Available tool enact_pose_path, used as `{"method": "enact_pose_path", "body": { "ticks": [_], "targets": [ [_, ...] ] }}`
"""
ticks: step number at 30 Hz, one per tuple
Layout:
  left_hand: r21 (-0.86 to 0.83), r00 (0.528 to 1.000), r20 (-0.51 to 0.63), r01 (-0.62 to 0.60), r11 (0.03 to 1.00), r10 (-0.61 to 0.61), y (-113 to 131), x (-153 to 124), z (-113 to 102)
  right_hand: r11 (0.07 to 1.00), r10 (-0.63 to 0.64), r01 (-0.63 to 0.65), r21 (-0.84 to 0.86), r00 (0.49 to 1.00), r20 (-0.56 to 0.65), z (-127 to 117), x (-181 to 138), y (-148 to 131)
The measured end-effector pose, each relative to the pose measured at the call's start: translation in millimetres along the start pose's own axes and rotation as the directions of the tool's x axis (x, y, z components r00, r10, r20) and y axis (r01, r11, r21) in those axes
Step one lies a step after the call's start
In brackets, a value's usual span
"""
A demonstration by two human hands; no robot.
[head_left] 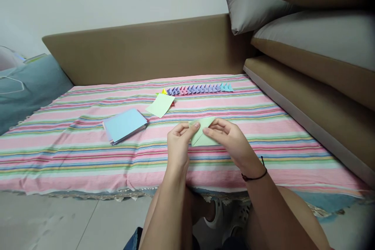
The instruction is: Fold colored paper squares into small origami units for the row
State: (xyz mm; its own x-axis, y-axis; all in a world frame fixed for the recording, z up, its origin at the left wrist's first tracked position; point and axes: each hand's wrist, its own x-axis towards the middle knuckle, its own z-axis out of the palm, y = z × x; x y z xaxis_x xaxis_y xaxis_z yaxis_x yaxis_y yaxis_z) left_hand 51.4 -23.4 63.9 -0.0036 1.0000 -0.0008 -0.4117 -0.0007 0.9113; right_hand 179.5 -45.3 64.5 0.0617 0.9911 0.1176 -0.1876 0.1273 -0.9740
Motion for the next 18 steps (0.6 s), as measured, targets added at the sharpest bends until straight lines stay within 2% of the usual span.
{"method": "enact_pose_path", "body": {
  "ticks": [5,8,11,18],
  "targets": [
    [0.002,0.999,0.033,0.043,0.999,-0.043,3,1,-4,1.000,0.009,-0.010,-0.012,0.998,-0.061,1,-1,0],
    [0.059,0.995,0.078,0.063,0.996,-0.068,7,2,-8,0.998,0.065,-0.066,-0.009,0.997,-0.049,-6,-1,-3],
    [0.126,0.991,0.128,0.033,0.992,-0.049,10,2,-10,0.997,0.074,-0.075,-0.031,0.997,-0.025,-13,-2,-7],
    [0.110,0.983,0.174,0.045,0.993,-0.064,13,0,-11,0.997,0.080,-0.080,-0.019,0.997,-0.009,-16,-4,-11]
  ]
}}
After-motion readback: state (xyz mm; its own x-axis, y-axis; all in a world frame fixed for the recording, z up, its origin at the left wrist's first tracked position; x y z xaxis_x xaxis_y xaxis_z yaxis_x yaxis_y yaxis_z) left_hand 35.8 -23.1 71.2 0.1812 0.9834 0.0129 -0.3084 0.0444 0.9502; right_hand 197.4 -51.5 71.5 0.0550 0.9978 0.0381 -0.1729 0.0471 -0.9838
